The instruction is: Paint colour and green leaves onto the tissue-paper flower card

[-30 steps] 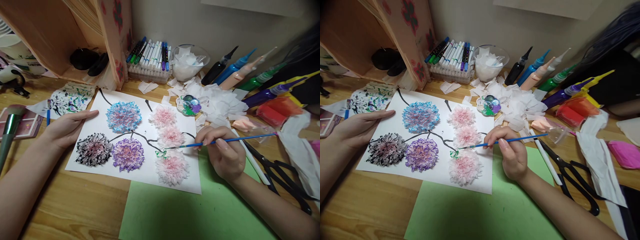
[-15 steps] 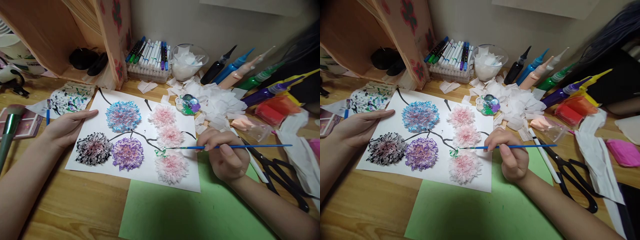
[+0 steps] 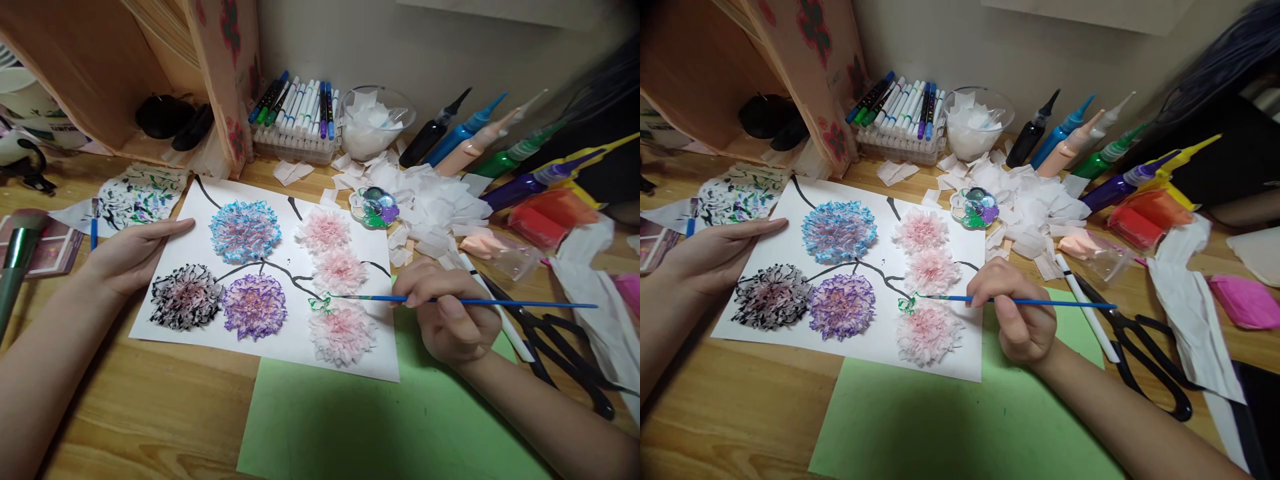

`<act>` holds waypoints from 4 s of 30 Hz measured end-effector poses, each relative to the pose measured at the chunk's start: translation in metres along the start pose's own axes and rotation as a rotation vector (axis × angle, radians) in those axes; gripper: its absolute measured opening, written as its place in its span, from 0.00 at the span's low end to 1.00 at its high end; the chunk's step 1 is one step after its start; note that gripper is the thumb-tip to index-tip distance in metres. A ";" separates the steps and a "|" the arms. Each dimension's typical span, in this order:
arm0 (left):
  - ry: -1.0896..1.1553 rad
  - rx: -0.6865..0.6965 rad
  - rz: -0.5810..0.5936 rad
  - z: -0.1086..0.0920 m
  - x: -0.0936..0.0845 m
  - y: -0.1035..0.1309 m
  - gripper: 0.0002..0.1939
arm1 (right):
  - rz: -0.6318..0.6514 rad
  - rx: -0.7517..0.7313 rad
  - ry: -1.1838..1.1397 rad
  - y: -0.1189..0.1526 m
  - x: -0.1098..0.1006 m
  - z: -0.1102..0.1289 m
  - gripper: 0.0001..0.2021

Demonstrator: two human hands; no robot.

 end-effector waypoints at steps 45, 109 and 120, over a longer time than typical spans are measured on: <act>-0.007 0.012 0.003 -0.001 0.000 0.001 0.20 | -0.097 0.155 -0.053 -0.001 0.000 0.000 0.11; -0.027 0.049 0.131 -0.001 0.002 0.000 0.18 | -0.150 0.274 -0.131 0.005 0.009 0.001 0.09; -0.044 0.038 0.130 -0.001 0.001 -0.001 0.18 | -0.185 0.285 -0.086 0.006 0.008 0.001 0.09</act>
Point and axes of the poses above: each hand's wrist, its own y-axis away from the middle knuckle, its own x-axis out of the palm, z = x × y, the point moved 3 cm from there along -y, towards the middle knuckle, and after that the axes turned 3 degrees about x, right-handed, at the moved point
